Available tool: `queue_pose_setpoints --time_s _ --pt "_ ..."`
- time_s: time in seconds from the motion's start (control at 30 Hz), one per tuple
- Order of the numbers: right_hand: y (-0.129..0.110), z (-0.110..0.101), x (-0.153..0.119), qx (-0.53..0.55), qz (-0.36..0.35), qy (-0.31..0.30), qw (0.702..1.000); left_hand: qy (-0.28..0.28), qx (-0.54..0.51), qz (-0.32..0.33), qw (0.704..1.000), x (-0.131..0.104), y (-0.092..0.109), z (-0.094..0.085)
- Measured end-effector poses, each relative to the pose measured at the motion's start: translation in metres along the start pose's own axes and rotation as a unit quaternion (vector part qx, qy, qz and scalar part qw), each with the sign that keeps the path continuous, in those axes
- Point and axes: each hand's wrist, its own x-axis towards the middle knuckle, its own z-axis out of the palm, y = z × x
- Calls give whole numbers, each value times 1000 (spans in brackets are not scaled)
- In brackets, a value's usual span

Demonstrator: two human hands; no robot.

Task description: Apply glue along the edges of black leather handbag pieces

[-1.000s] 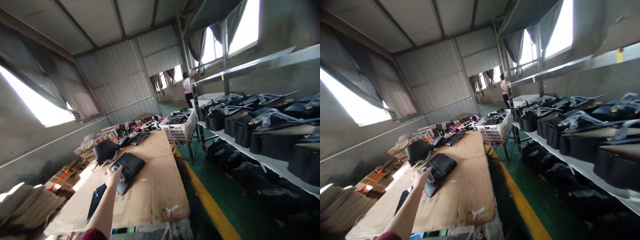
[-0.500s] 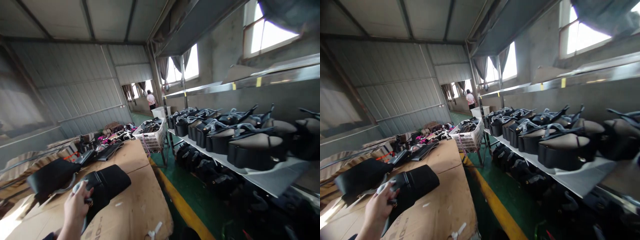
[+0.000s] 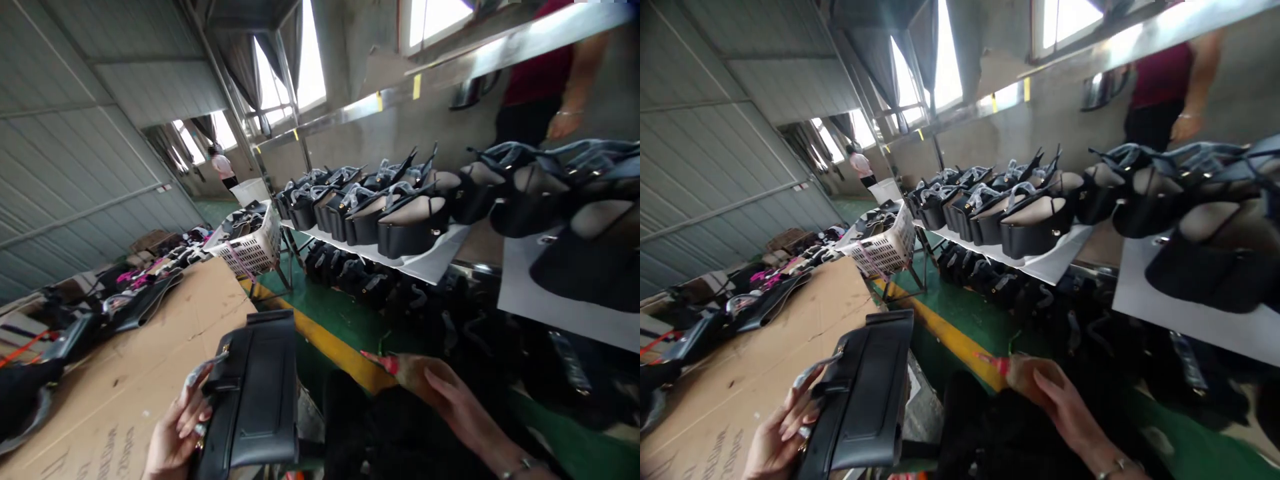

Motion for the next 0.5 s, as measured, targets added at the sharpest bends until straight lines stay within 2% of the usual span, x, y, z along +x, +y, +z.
queue_pose_setpoints --time_s 0.1,0.27,0.4,0.5 --pt "-18 28 3 3 -17 -20 1000 -27 -18 -34 999 -1 4 -12" --pt "-38 63 13 -123 -113 -54 985 -57 -37 -72 995 4 3 -25" --pt "-43 76 22 -185 -136 -75 970 -56 -61 -61 995 11 -5 -20" --pt "-42 83 28 -210 -140 -87 964 -36 -49 -48 997 13 -7 -15"
